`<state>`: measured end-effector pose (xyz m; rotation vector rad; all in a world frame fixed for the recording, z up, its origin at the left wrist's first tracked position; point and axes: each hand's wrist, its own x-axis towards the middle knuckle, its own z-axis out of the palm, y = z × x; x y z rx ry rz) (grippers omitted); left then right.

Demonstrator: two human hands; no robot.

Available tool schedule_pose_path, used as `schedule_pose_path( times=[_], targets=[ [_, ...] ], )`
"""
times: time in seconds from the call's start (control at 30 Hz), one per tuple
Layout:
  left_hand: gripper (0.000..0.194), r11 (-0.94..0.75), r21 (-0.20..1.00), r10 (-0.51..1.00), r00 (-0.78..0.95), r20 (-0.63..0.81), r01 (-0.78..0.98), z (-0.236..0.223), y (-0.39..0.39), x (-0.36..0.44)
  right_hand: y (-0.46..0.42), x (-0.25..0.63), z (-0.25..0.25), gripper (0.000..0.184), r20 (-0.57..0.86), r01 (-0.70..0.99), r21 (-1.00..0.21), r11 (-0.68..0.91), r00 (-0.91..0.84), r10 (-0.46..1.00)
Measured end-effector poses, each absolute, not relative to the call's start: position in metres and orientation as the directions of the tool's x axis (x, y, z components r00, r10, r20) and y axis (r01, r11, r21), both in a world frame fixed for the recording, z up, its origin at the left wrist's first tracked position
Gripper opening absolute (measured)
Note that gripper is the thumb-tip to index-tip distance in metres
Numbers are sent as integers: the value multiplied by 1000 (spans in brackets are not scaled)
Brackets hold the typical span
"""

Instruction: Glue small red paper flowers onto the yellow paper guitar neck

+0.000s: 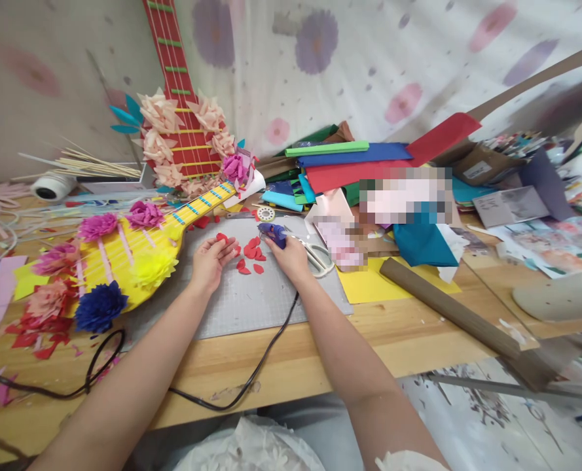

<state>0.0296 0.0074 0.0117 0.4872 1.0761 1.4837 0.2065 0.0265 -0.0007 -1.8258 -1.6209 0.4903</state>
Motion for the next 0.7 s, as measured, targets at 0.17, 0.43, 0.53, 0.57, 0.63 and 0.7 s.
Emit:
schedule_pose_path(
  times=[0.17,0.43,0.53,0.57,0.63,0.7],
  targets=[
    [12,107,806,934,-219,-282,-582,12,8,28,21,209,5,47,216,779,-626,39,125,968],
    [23,48,798,930,-264,-255,-600,9,10,27,-4,227,54,36,68,859,-506,76,-48,997],
    [21,58,789,927,-260,-270,-611,8,12,26,-8,206,60,32,-56,730,-662,170,-274,960],
    [20,56,788,928,-260,-268,-613,9,12,26,-6,195,59,28,-29,648,-737,191,-313,949],
    [18,40,782,927,-268,-261,-622,10,12,26,1,168,51,24,72,512,-835,200,-259,963],
    [16,15,771,923,-287,-255,-637,11,11,26,11,142,42,21,111,422,-889,177,-175,978]
  ],
)
